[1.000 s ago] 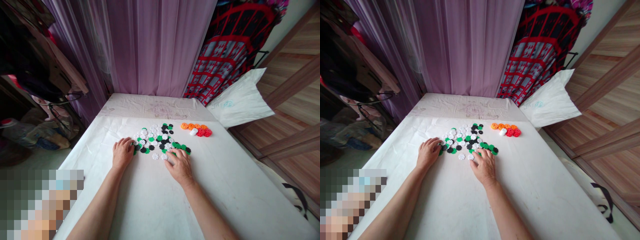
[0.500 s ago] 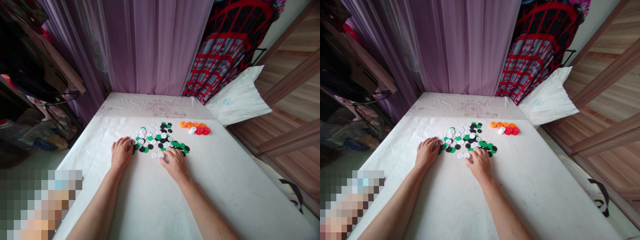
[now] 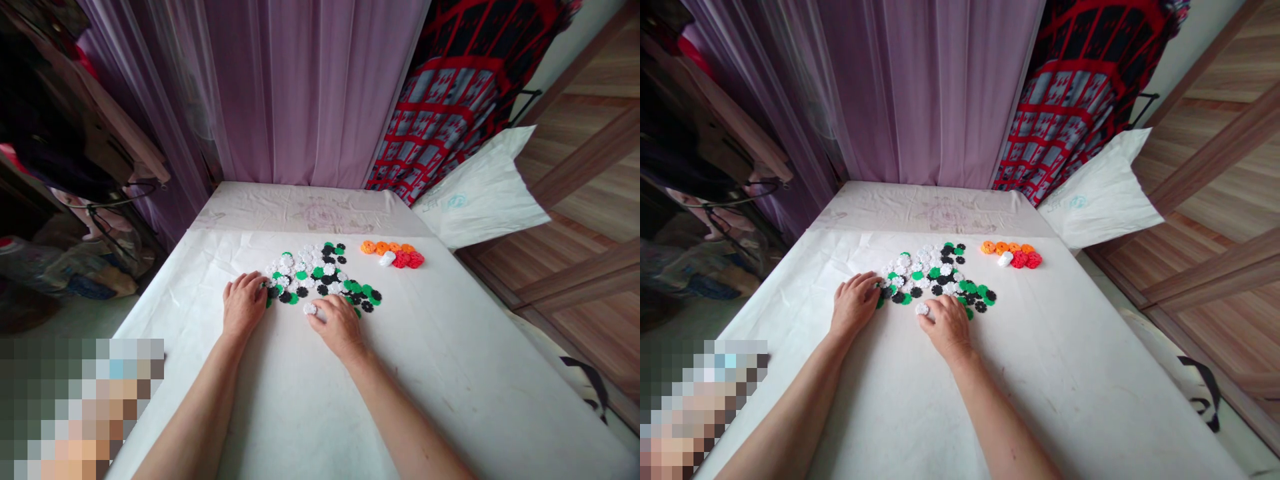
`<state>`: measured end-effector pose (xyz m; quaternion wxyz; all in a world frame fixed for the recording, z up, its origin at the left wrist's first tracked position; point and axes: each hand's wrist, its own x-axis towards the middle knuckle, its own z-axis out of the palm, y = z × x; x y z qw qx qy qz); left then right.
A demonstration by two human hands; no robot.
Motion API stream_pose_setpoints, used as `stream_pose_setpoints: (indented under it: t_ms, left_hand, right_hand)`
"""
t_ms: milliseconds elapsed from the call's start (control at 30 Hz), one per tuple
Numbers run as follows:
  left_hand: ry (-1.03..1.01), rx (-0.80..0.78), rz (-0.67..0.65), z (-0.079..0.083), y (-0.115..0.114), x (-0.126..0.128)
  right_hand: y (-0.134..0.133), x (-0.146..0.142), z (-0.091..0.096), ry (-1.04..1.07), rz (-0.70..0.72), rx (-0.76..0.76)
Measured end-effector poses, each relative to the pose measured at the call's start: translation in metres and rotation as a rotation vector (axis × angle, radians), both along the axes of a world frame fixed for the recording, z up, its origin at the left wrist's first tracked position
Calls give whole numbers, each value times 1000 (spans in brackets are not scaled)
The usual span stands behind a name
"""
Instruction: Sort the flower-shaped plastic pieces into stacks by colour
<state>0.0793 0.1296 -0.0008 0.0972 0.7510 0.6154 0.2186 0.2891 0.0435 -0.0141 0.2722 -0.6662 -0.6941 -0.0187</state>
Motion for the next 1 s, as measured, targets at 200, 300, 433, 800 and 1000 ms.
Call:
stream_pose_setpoints:
  t_ms: [200,300,433,800,1000]
  left_hand:
    - [-4,-2,3,2,-1,1]
    - [-5,-9,5,2,0,0]
    - [-4,-7,6,0,0,0]
    - [0,-6,5,2,-1,0]
    - [-2,-18,7,2,-1,1]
  right_hand:
    - [0,-2,-1,8,8,2]
    - [0,2,-4,37,21,47]
    - [4,23,-7,28,-36,156]
    - [11,41,0,-118,-187,44]
    - [1,40,-1,-102,-133,78]
